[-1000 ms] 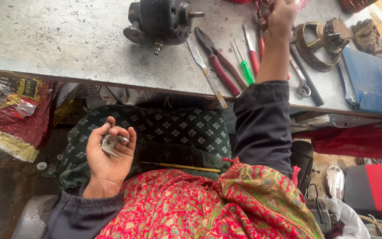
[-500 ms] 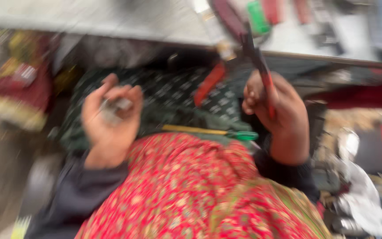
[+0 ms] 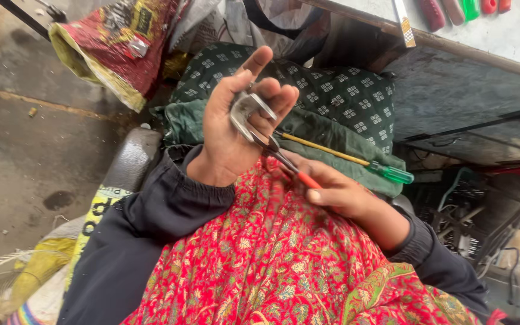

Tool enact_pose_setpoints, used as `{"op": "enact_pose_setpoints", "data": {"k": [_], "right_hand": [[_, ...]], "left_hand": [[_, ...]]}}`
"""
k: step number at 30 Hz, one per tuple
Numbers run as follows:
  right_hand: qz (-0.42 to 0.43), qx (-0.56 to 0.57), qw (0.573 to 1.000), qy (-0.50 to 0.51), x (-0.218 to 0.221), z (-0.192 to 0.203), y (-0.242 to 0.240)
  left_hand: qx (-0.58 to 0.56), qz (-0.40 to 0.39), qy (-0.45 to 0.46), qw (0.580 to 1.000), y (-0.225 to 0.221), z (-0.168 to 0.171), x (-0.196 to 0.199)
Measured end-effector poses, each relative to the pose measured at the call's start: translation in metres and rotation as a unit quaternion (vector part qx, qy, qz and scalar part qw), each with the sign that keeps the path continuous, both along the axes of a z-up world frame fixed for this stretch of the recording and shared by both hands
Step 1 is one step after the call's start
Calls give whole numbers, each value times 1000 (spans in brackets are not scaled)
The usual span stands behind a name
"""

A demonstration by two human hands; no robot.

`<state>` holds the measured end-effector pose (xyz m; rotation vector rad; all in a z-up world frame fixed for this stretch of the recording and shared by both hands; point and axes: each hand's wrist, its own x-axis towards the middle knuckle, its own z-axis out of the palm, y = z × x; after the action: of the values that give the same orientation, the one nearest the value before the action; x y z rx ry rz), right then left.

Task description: The person uses a screwdriver and a metal tool to clean or scrape a metal component belonging to a motor, then sets the component down and picks up another piece from a container.

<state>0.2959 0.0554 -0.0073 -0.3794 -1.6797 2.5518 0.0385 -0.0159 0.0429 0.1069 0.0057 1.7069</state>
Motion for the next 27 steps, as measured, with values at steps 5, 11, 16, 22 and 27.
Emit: {"op": "enact_pose_setpoints", "data": {"k": [5, 11, 16, 22, 27], "right_hand": [[-26, -54, 998, -19, -12, -12, -12], [-2, -43, 998, 44, -32, -4, -19], [-2, -34, 998, 58, -43, 21, -21], [-33, 111, 992, 53, -48, 59, -19], [-19, 174, 983, 48, -43, 57, -16]], "left_hand": [[10, 26, 55, 998, -7, 3, 1], [29, 1, 53, 998, -10, 5, 5], [22, 11, 67, 997, -11, 8, 4], [46, 45, 119, 991, -13, 15, 1], [36, 30, 147, 988, -15, 17, 3]]}}
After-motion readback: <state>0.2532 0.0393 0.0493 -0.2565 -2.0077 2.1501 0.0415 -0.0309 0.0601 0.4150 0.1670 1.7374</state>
